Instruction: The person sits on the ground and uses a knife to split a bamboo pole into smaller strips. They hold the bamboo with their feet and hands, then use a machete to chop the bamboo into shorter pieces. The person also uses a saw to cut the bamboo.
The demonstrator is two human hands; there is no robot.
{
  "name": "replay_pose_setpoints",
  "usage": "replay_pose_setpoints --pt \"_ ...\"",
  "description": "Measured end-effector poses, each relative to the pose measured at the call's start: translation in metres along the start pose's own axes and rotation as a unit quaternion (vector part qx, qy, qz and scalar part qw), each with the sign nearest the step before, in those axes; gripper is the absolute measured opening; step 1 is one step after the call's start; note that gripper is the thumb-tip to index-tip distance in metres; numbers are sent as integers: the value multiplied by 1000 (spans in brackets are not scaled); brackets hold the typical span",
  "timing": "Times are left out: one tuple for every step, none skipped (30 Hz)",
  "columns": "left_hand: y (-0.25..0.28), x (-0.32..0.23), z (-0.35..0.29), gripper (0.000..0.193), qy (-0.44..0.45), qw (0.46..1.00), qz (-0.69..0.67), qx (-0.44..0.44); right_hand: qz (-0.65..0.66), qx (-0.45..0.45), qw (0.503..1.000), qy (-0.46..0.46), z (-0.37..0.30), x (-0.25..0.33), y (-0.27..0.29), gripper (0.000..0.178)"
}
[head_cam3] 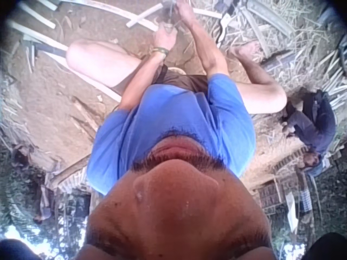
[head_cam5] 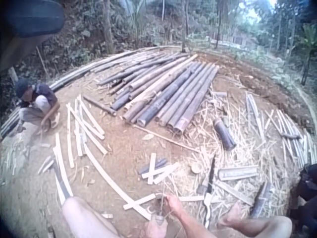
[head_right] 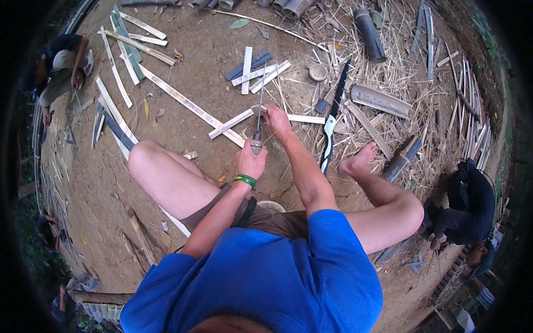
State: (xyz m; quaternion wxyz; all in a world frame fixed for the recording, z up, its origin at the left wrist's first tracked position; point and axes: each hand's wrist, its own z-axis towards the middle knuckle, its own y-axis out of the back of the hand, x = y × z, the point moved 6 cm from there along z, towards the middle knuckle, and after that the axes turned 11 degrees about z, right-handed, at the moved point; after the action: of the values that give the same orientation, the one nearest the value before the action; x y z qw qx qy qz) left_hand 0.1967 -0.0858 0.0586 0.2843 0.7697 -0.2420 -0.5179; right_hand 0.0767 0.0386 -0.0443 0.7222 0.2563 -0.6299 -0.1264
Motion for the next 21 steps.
replay_pose_setpoints --pt "-2 1 1 33 -8 1000 8 -8 0 -4 1000 8 0 1 0 19" --pt "-3 3 1 33 -16 1000 16 -16 0 -7 1000 16 0 3 1 19" --pt "-3 3 1 33 -14 1000 13 -12 1 -10 1000 24 0 3 1 19" --pt "-3 4 2 33 -12 1000 10 -9 3 -11 1000 27 0 3 2 19" --pt "-3 4 2 33 -10 1000 8 -6 5 -12 999 30 0 3 2 19" --pt "-3 3 2 33 -9 1000 4 -2 6 -14 999 32 0 1 3 19" --pt "-3 2 2 33 -8 1000 -1 2 5 -16 999 29 -1 -2 3 19" --pt "-4 1 2 34 -7 1000 -5 6 3 -18 999 26 -1 -5 3 19" --pt "-3 3 3 33 -5 1000 -4 5 3 -18 1000 25 1 -1 2 19" --pt "-3 5 3 33 -2 1000 -2 4 14 -16 999 28 1 2 1 19" --pt "-2 7 3 32 0 1000 -1 3 24 -14 999 30 1 5 1 19" --pt "-3 7 4 32 3 1000 -8 3 33 -16 999 31 0 4 3 19" --pt "-3 7 4 32 5 1000 -15 3 29 -13 999 25 1 2 3 19" --pt "-4 6 4 31 7 1000 -21 4 25 -10 999 19 2 0 2 19" --pt "-5 8 4 31 8 1000 -29 3 22 -8 1000 13 3 -1 1 20" --pt "-6 9 5 31 9 999 -37 2 25 -11 1000 12 3 -2 1 19" --pt "-6 11 5 31 10 999 -44 1 29 -14 999 10 3 -3 1 19" --pt "-7 13 6 31 10 999 -47 3 33 -17 999 9 3 -3 1 19" --pt "-7 15 7 31 10 999 -50 4 39 -19 999 12 4 -3 0 19" --pt "-8 17 8 32 10 999 -53 5 44 -21 999 15 4 -3 0 19" --pt "-7 16 9 32 4 999 -42 1 50 -22 998 17 4 -5 0 19"
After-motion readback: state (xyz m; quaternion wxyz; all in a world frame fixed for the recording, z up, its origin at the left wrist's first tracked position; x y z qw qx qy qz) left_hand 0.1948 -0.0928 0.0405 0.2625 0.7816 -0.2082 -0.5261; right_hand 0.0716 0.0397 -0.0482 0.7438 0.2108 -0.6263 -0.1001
